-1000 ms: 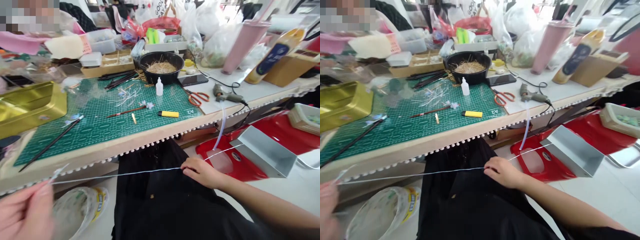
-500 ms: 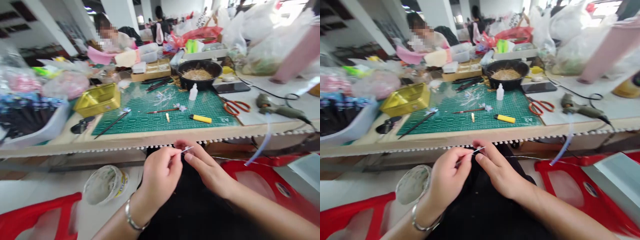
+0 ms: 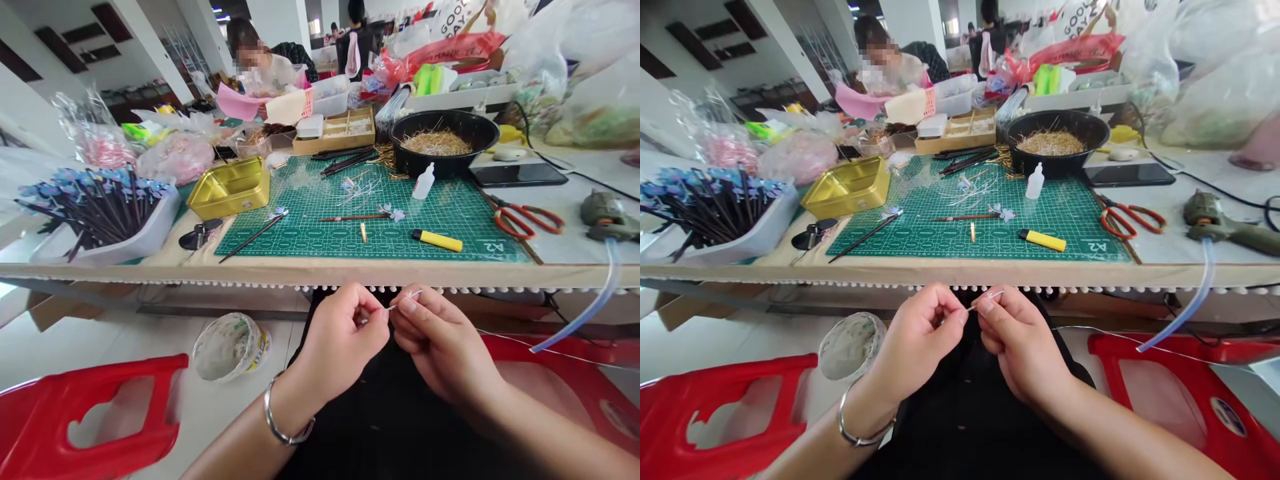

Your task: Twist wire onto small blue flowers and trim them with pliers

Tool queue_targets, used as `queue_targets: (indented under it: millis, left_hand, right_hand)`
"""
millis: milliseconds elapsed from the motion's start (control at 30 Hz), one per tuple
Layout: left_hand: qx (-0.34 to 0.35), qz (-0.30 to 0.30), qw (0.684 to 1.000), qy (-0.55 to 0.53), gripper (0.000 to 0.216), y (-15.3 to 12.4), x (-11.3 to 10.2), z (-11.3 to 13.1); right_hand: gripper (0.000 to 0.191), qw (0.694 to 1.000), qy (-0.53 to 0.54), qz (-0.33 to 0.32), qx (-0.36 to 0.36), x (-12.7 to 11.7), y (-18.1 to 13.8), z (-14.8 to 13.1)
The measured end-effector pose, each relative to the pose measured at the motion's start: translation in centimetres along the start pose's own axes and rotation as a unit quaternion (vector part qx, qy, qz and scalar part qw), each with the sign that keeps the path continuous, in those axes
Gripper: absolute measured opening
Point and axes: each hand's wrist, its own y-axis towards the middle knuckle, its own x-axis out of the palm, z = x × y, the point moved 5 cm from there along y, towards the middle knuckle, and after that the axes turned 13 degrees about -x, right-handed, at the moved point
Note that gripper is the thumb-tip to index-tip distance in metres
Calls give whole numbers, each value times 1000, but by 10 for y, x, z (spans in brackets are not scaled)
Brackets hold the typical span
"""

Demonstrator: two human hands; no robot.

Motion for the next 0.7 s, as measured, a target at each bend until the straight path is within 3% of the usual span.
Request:
queue_targets:
  millis: [67, 133, 167, 233, 267, 333, 400, 500, 567, 633, 700]
  left_hand:
    - [-22, -21, 998, -64, 13, 2, -2, -1]
    - [-25, -16, 995, -93, 13, 4, -5, -2]
    - [-24, -11, 995, -93, 12, 4, -7, -2]
    - [-19, 1, 997, -68, 10, 4, -9, -1]
    - [-15, 6, 999, -49, 10, 3, -9, -1]
    - [5, 9, 1000, -11, 10, 2, -9, 1]
    - [43, -7, 999, 8, 12, -2, -6, 5]
    - [89, -40, 995, -4, 15, -8, -4, 12]
    - [91, -37, 995, -20, 15, -10, -7, 13]
    - [89, -17, 996, -17, 15, -9, -11, 13]
    - [92, 8, 996, 12, 14, -9, -14, 11]
  right_hand:
    - [19, 999, -28, -10, -26, -4, -3, 0]
    - [9, 984, -129, -81, -96, -2, -8, -10]
    - [9, 957, -203, -140, -152, 3, -11, -20]
    - [18, 861, -343, -258, -274, 15, -17, -43]
    - [20, 810, -390, -296, -322, 20, -17, -55]
    - [18, 760, -438, -314, -364, 23, -4, -75]
    - [15, 767, -458, -294, -340, 19, 22, -83]
    - [16, 861, -388, -273, -182, 6, 51, -57]
    - [24, 883, -345, -296, -119, 5, 45, -35]
    - [26, 863, -338, -363, -93, 13, 20, -23]
    - [28, 805, -387, -406, -192, 23, -4, -38]
